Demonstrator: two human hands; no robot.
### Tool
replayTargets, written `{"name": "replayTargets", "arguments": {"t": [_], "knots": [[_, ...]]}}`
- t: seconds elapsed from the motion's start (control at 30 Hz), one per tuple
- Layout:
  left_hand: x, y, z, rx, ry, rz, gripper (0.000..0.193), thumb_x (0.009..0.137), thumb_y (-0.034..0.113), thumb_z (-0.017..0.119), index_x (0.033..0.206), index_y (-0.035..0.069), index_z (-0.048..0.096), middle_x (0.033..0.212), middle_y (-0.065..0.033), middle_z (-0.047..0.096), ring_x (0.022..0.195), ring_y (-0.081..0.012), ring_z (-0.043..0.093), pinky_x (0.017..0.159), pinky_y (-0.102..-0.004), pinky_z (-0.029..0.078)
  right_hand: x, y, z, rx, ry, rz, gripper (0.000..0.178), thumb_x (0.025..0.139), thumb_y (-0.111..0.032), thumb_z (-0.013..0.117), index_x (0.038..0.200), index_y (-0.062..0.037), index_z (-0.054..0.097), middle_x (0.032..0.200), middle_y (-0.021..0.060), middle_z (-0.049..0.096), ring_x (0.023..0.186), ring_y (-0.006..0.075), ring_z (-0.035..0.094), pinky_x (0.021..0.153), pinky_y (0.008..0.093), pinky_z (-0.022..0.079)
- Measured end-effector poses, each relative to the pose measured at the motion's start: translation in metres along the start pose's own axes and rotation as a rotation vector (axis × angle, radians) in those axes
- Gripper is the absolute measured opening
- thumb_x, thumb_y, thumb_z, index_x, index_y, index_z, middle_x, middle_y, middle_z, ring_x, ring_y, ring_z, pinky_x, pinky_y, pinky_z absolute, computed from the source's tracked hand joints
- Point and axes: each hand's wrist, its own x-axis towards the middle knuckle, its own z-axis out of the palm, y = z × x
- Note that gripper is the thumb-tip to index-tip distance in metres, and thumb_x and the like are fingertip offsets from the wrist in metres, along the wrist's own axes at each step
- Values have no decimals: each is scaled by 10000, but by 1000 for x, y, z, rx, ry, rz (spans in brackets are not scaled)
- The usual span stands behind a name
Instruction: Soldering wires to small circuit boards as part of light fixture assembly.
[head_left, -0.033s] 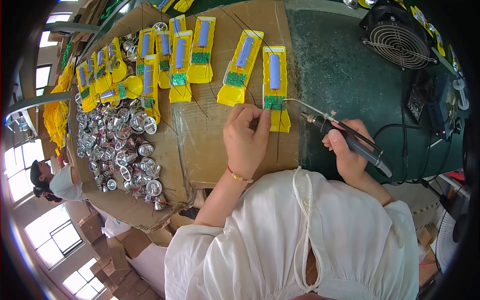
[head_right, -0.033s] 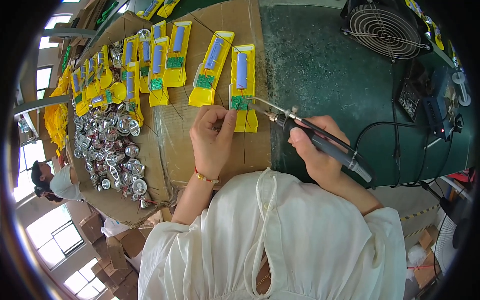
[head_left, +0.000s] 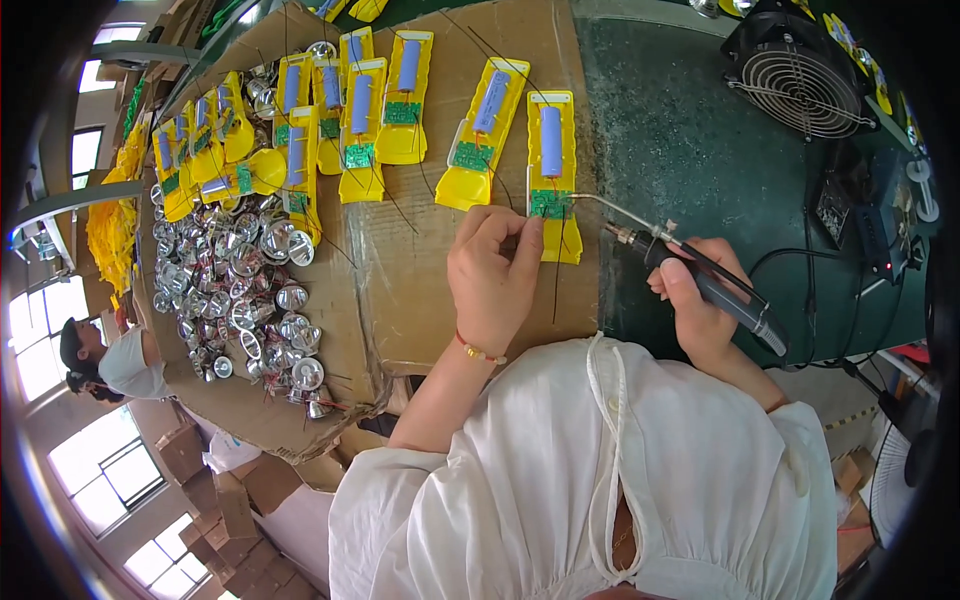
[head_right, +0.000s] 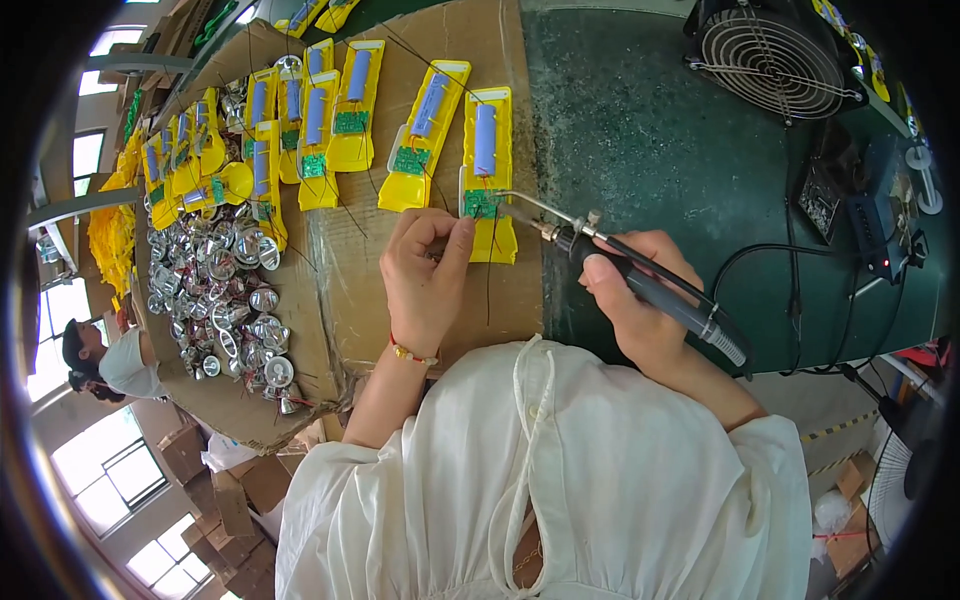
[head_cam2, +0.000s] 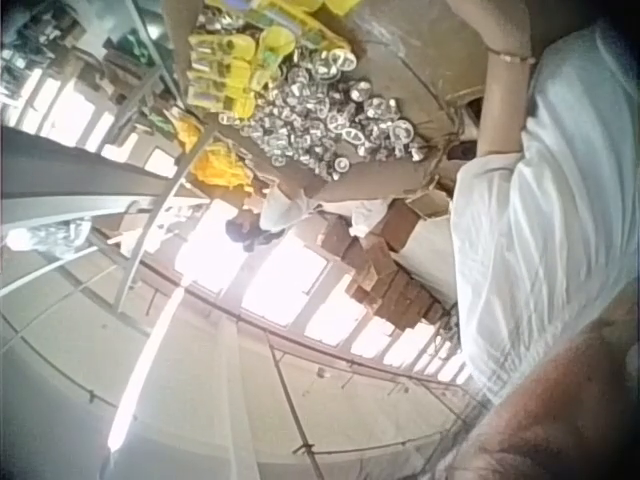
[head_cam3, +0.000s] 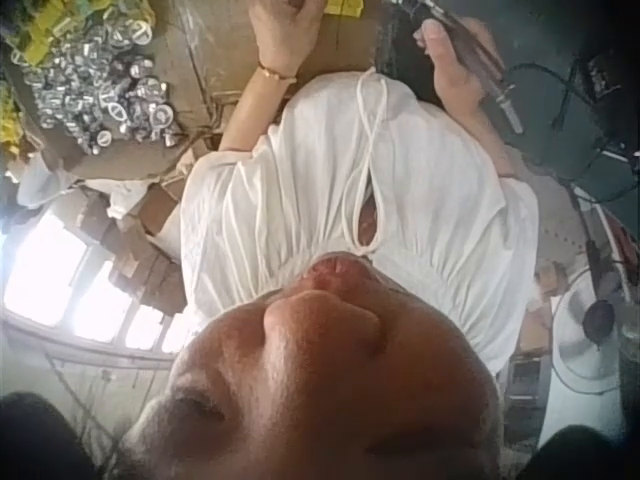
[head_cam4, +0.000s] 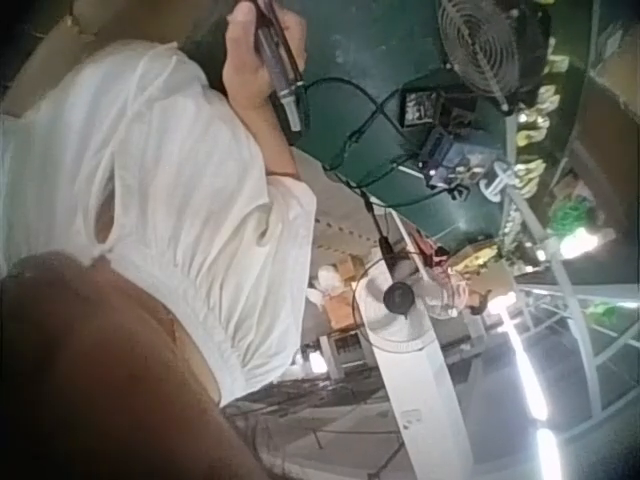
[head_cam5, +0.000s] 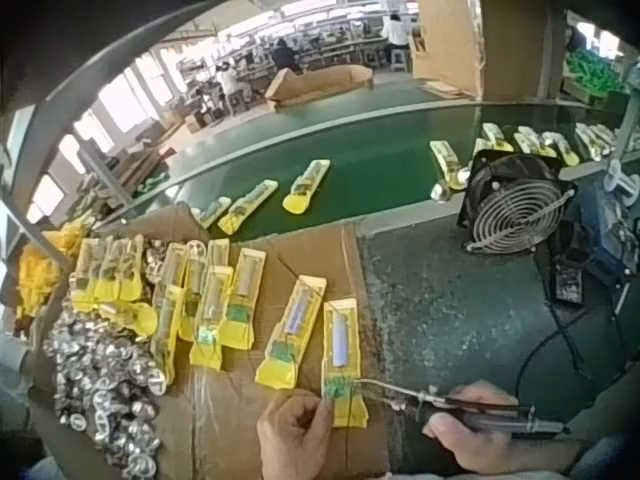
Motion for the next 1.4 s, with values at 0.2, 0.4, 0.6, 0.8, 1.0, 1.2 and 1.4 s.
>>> {"name": "replayTargets", "arguments": {"t": [0.2, 0.4, 0.6, 0.8, 1.0, 1.2, 1.4], "knots": [[-1, -2, 1, -4, 12, 9, 113, 758, 50, 651, 715, -24, 578, 731, -98, 556, 566, -194, 551, 524, -275, 450, 1, 0, 2, 5, -7, 15, 157, 795, -67, 634, 880, 28, 543, 692, 95, 625, 605, 108, 592, 556, 225, 472], [-1, -4, 1, -28, 41, 37, 102, 753, 41, 648, 712, -26, 581, 735, -99, 568, 564, -192, 558, 524, -271, 454, 3, 3, 5, 38, -17, 43, 145, 791, -59, 631, 871, 27, 546, 693, 88, 626, 605, 95, 582, 551, 217, 463], [-1, -2, 2, -66, 35, 11, 97, 748, 27, 641, 710, -37, 578, 745, -101, 575, 565, -175, 568, 530, -264, 467, 7, 6, 10, 48, -54, 60, 135, 830, -86, 591, 884, 16, 521, 682, 92, 591, 583, 114, 564, 517, 219, 454], [-1, -3, 3, -81, 49, -3, 88, 738, 14, 632, 705, -44, 575, 747, -102, 577, 570, -169, 576, 535, -259, 476, 7, 7, 11, 157, -16, 177, 138, 808, -83, 628, 869, 10, 546, 689, 79, 610, 602, 94, 574, 542, 211, 461], [-1, -3, 3, -96, 50, -8, 74, 734, 5, 624, 707, -46, 578, 754, -102, 582, 569, -164, 583, 537, -254, 480, 4, 6, 7, 236, 26, 199, 139, 819, -76, 611, 896, 14, 538, 718, 87, 603, 609, 106, 577, 539, 216, 472], [-2, -3, 3, -87, 60, -29, 77, 733, 4, 623, 703, -48, 575, 749, -101, 584, 566, -161, 583, 536, -253, 481, 3, 5, 6, 215, 47, 159, 147, 832, -102, 583, 914, 7, 530, 676, 97, 585, 541, 121, 540, 492, 211, 435], [-3, 11, -5, -15, 103, -23, 110, 696, 96, 690, 694, 29, 603, 762, -78, 565, 651, -193, 571, 590, -306, 452, 5, 7, -13, 230, 64, 135, 141, 824, -63, 595, 910, 23, 523, 697, 97, 596, 587, 113, 563, 526, 213, 458]]}}
